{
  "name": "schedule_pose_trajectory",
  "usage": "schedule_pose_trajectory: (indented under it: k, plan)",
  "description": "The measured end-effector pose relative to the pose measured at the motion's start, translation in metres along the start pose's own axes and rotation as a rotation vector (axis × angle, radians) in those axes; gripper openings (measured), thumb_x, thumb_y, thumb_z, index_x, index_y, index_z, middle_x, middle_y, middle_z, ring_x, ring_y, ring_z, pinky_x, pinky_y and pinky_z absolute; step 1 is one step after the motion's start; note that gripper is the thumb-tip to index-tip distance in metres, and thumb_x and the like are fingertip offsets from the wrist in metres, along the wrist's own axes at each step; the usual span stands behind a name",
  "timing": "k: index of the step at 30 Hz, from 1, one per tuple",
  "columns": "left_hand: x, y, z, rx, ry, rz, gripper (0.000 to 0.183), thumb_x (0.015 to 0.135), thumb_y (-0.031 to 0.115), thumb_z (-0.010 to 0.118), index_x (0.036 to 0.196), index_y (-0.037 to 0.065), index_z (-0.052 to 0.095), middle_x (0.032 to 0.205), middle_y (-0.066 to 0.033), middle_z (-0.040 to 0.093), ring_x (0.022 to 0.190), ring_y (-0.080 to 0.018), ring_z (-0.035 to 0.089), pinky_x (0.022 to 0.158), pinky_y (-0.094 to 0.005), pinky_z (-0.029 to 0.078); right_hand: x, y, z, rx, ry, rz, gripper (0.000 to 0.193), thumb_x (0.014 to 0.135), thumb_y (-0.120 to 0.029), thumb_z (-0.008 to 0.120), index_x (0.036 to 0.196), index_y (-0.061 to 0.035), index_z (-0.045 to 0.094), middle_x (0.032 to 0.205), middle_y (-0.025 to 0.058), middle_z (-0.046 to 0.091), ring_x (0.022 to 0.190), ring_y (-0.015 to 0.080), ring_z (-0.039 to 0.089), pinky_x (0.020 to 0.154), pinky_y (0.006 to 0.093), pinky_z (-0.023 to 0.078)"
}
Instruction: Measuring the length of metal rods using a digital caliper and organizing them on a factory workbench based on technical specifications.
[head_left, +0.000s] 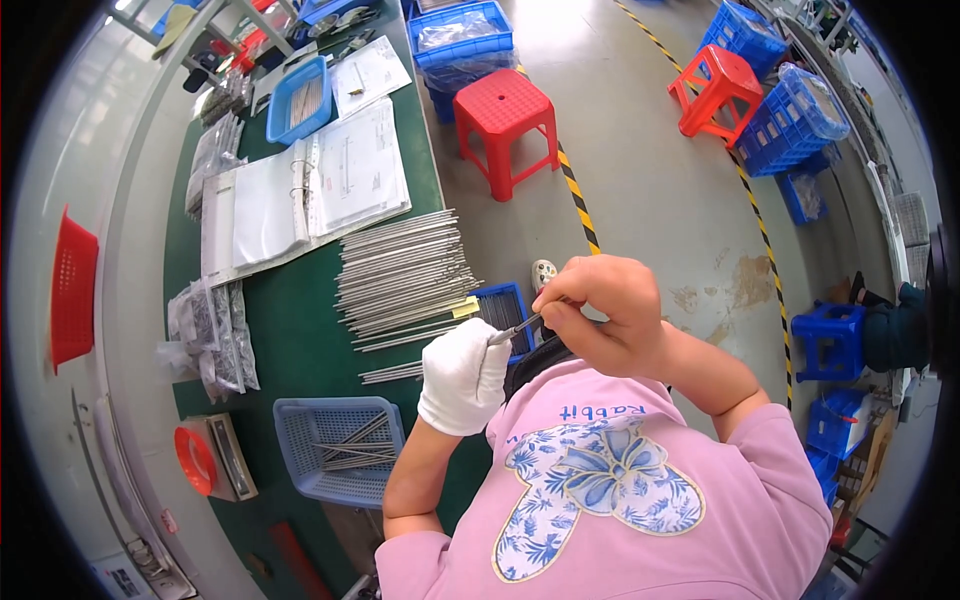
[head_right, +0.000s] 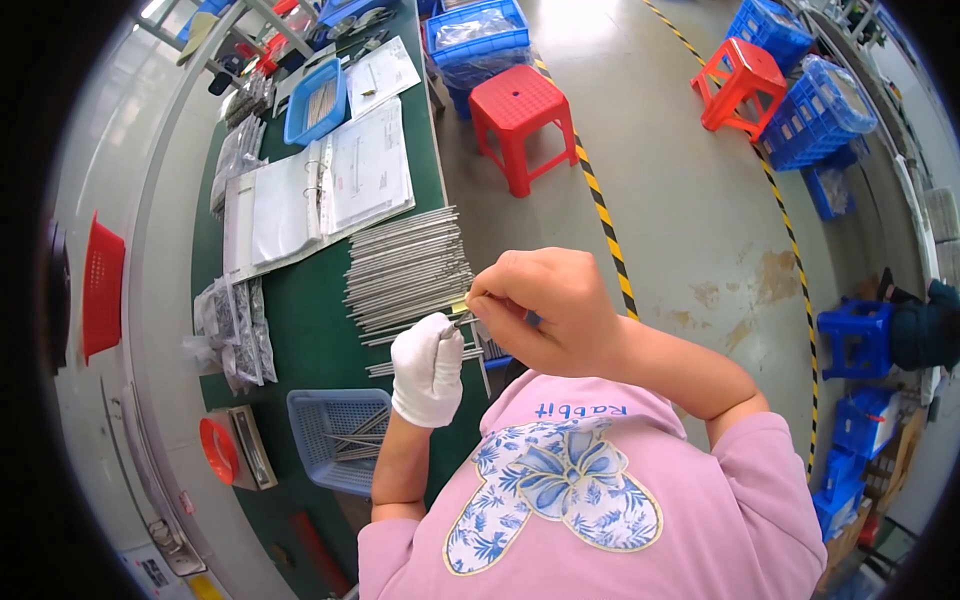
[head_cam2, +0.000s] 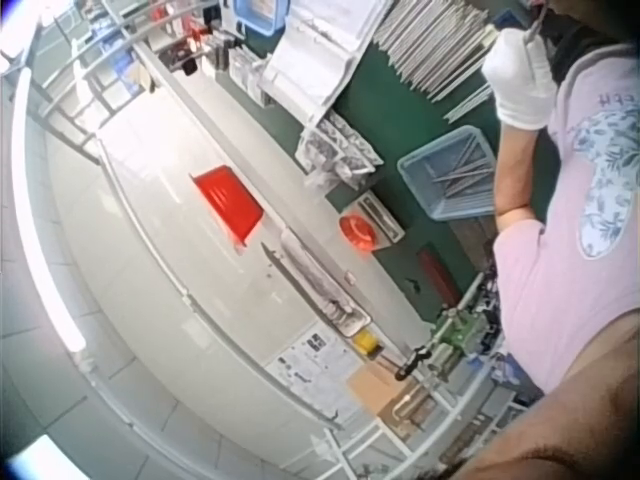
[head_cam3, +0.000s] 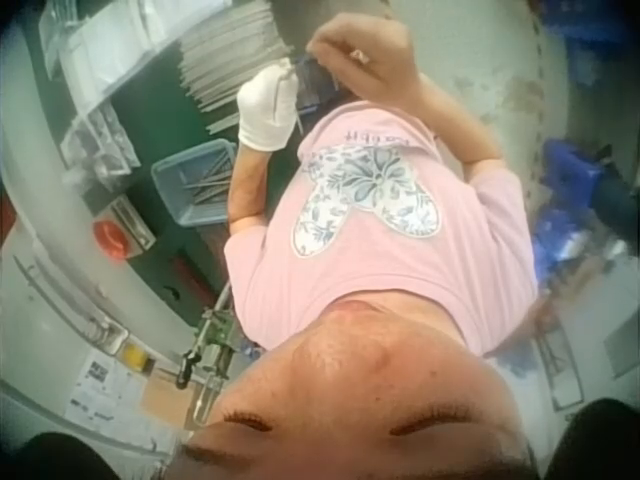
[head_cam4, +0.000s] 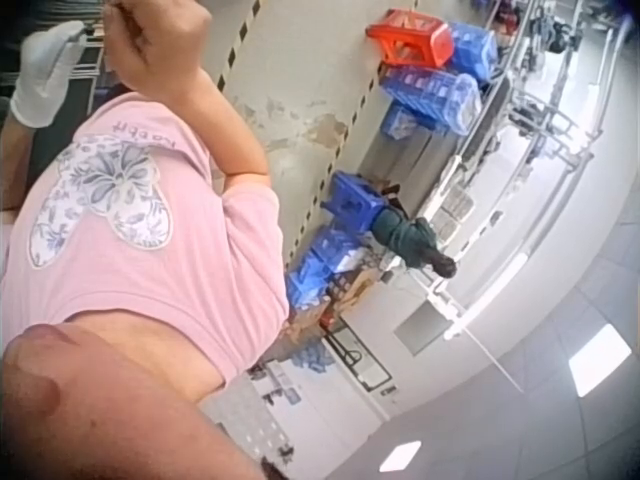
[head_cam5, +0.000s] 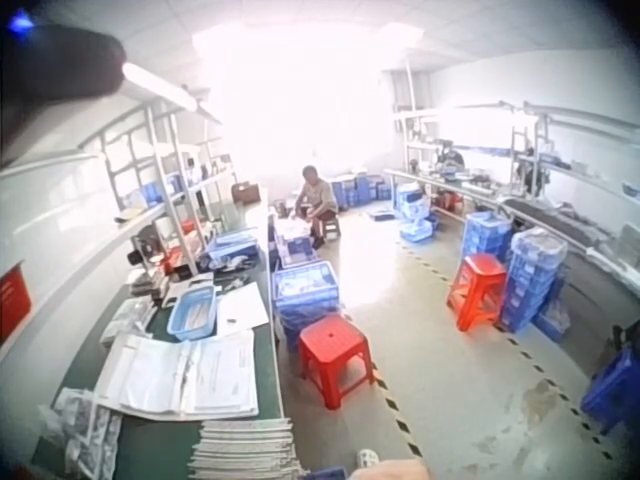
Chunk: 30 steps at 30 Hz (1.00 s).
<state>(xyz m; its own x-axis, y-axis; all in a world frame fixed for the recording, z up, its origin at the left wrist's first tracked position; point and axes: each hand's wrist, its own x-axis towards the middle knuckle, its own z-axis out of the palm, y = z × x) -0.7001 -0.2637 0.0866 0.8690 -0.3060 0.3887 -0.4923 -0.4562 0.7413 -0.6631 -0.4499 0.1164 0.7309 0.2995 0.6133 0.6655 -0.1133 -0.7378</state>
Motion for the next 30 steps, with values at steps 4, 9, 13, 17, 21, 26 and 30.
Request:
schedule_pose_trajectory:
  k: [4, 9, 13, 17, 21, 26, 30]
  plan:
    - [-0.001, 0.0, 0.002, 0.034, 0.005, -0.004, 0.013, 0.084, 0.009, 0.054, 0.073, 0.002, 0.053, 0.06, -0.0125, 0.047, 0.051, -0.0321, 0.049, 0.047, -0.0366, 0.039, 0.003, -0.002, -0.002, -0.163, -0.029, -0.122, 0.006, 0.073, 0.002, 0.061, 0.077, -0.0014, 0.059, 0.059, 0.0064, 0.055, 0.046, 0.0164, 0.049, 0.043, 0.0265, 0.037]
    - [-0.003, -0.003, 0.005, 0.042, -0.008, -0.041, 0.015, 0.085, 0.01, 0.053, 0.073, 0.003, 0.053, 0.06, -0.0128, 0.047, 0.051, -0.0325, 0.049, 0.047, -0.037, 0.039, -0.001, 0.006, 0.002, -0.106, -0.059, -0.085, 0.006, 0.072, 0.001, 0.062, 0.077, -0.0013, 0.059, 0.059, 0.0061, 0.055, 0.044, 0.0167, 0.049, 0.042, 0.0268, 0.036]
    - [-0.004, -0.002, 0.006, 0.028, 0.001, -0.061, 0.015, 0.085, 0.01, 0.054, 0.072, 0.003, 0.052, 0.06, -0.0129, 0.047, 0.051, -0.0325, 0.049, 0.047, -0.0373, 0.039, -0.004, 0.007, 0.005, -0.099, -0.042, -0.067, 0.006, 0.072, 0.001, 0.062, 0.077, -0.0014, 0.06, 0.06, 0.006, 0.056, 0.045, 0.0168, 0.049, 0.042, 0.0265, 0.036]
    - [-0.004, -0.004, 0.007, 0.032, -0.003, -0.048, 0.014, 0.085, 0.01, 0.054, 0.073, 0.003, 0.052, 0.06, -0.0129, 0.048, 0.052, -0.0324, 0.05, 0.047, -0.0373, 0.039, -0.002, 0.004, -0.001, -0.15, -0.059, -0.098, 0.006, 0.072, 0.002, 0.062, 0.077, -0.0017, 0.059, 0.06, 0.0061, 0.056, 0.046, 0.0163, 0.05, 0.043, 0.0257, 0.037]
    - [-0.002, -0.002, 0.003, 0.057, -0.01, -0.017, 0.013, 0.084, 0.01, 0.055, 0.073, 0.003, 0.052, 0.061, -0.0126, 0.048, 0.052, -0.0323, 0.05, 0.048, -0.037, 0.039, -0.002, -0.003, -0.01, -0.203, -0.001, -0.132, 0.006, 0.073, 0.002, 0.06, 0.078, -0.0011, 0.059, 0.06, 0.0059, 0.055, 0.047, 0.0158, 0.049, 0.045, 0.0249, 0.037]
    - [-0.001, -0.005, 0.005, 0.032, 0.013, -0.043, 0.014, 0.084, 0.011, 0.055, 0.073, 0.003, 0.053, 0.061, -0.0124, 0.049, 0.052, -0.0322, 0.05, 0.048, -0.0363, 0.04, 0.004, -0.006, -0.012, -0.114, 0.078, -0.033, 0.006, 0.075, -0.001, 0.062, 0.077, -0.0031, 0.057, 0.061, 0.0058, 0.054, 0.046, 0.0189, 0.049, 0.044, 0.028, 0.038]
    - [0.001, -0.003, 0.005, 0.016, -0.004, -0.034, 0.014, 0.084, 0.01, 0.055, 0.072, 0.003, 0.053, 0.061, -0.0123, 0.049, 0.052, -0.032, 0.05, 0.047, -0.0359, 0.04, -0.001, 0.0, -0.006, -0.112, 0.01, -0.036, 0.006, 0.076, -0.002, 0.062, 0.078, -0.0033, 0.057, 0.061, 0.0063, 0.055, 0.047, 0.019, 0.05, 0.045, 0.0279, 0.038]
